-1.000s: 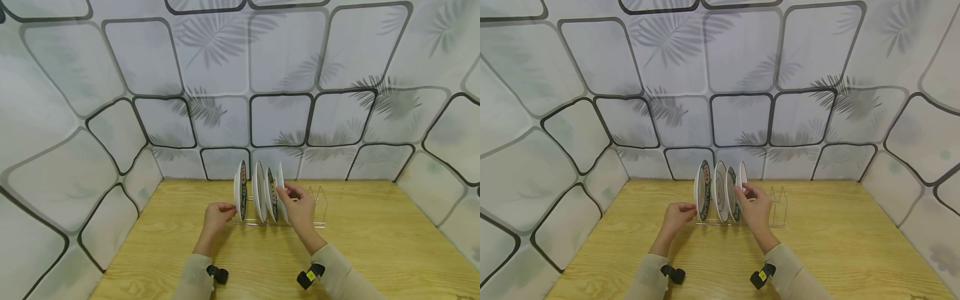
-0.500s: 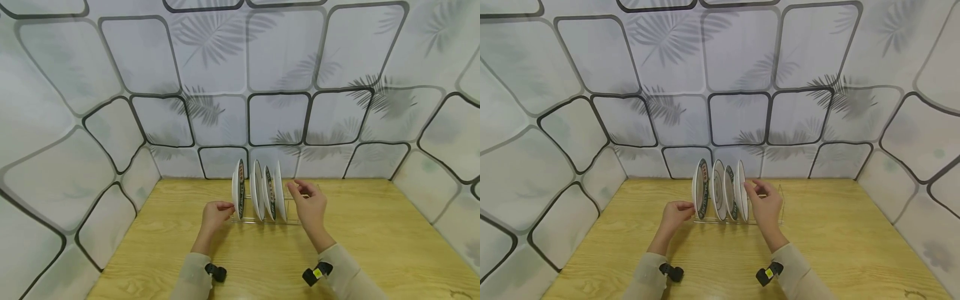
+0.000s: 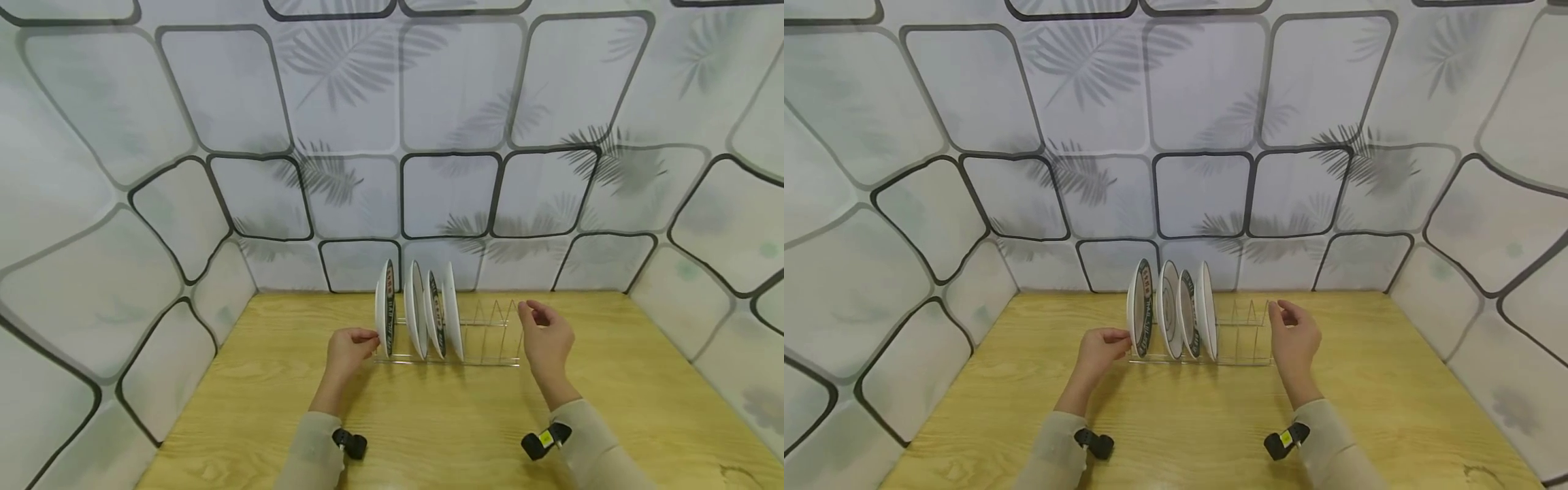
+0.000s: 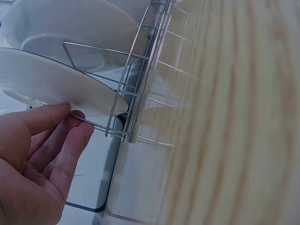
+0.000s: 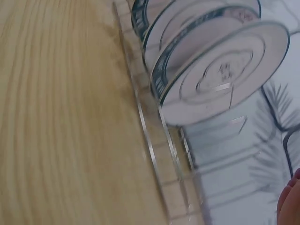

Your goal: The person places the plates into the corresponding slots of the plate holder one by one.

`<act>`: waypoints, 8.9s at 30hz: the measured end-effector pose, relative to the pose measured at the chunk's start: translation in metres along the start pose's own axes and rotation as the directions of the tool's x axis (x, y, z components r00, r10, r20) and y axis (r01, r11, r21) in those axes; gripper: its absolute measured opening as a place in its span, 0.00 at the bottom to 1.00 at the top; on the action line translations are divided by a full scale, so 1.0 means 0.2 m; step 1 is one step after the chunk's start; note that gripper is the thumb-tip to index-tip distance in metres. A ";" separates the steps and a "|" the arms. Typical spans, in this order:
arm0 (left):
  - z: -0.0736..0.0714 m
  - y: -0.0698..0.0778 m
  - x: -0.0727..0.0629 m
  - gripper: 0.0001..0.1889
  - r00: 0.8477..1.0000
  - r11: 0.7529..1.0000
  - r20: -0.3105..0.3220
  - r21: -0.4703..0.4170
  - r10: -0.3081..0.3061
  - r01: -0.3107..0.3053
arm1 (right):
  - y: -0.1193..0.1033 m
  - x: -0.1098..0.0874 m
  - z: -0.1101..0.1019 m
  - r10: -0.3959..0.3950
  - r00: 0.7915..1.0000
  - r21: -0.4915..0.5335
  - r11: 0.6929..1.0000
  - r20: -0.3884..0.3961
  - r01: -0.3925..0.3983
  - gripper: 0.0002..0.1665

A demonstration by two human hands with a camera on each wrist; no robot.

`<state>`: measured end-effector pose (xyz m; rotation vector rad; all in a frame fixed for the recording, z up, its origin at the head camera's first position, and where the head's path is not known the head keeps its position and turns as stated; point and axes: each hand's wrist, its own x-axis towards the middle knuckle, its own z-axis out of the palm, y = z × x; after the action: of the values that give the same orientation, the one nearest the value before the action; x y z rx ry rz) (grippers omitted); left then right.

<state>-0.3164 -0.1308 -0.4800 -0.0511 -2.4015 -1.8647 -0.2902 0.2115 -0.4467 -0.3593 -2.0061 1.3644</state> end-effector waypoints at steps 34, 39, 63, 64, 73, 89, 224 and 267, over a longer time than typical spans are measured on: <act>-0.01 -0.01 0.01 0.05 1.000 1.000 0.008 -0.022 0.013 -0.013 | 0.16 -0.02 -0.05 0.031 0.976 -0.170 0.985 0.214 0.006 0.22; -0.01 -0.01 0.02 0.05 0.998 0.997 -0.011 -0.049 0.060 -0.061 | 0.15 -0.03 -0.06 0.035 0.973 -0.164 0.986 0.230 0.004 0.21; -0.06 -0.02 0.03 0.05 0.998 0.999 -0.045 -0.021 0.042 -0.043 | 0.06 -0.13 -0.21 0.133 0.895 -0.163 0.984 0.426 -0.069 0.22; -0.06 -0.02 0.03 0.05 0.998 0.999 -0.046 -0.018 0.045 -0.046 | 0.06 -0.14 -0.21 0.140 0.890 -0.164 0.984 0.433 -0.075 0.24; -0.08 -0.03 0.03 0.06 0.998 0.996 -0.050 -0.076 0.040 -0.043 | 0.03 -0.18 -0.24 0.179 0.860 -0.164 0.980 0.477 -0.113 0.25; -0.13 -0.07 -0.02 0.08 0.994 0.997 -0.083 -0.010 0.069 -0.070 | -0.02 -0.24 -0.27 0.189 0.833 -0.132 0.981 0.520 -0.140 0.24; 0.76 0.34 -0.42 0.07 0.798 0.632 0.056 0.578 0.600 -0.516 | 0.09 -0.08 -0.20 0.139 0.793 -0.040 0.989 0.593 -0.143 0.24; 0.66 0.30 -0.47 0.03 0.870 0.837 -0.045 0.303 0.490 -0.455 | 0.09 -0.24 -0.34 0.167 0.765 0.037 0.970 0.622 -0.242 0.19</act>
<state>-0.2247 0.0148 -0.4640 -0.4539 -2.2731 -1.2569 -0.2127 0.2396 -0.4666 -0.0732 -2.4445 1.9169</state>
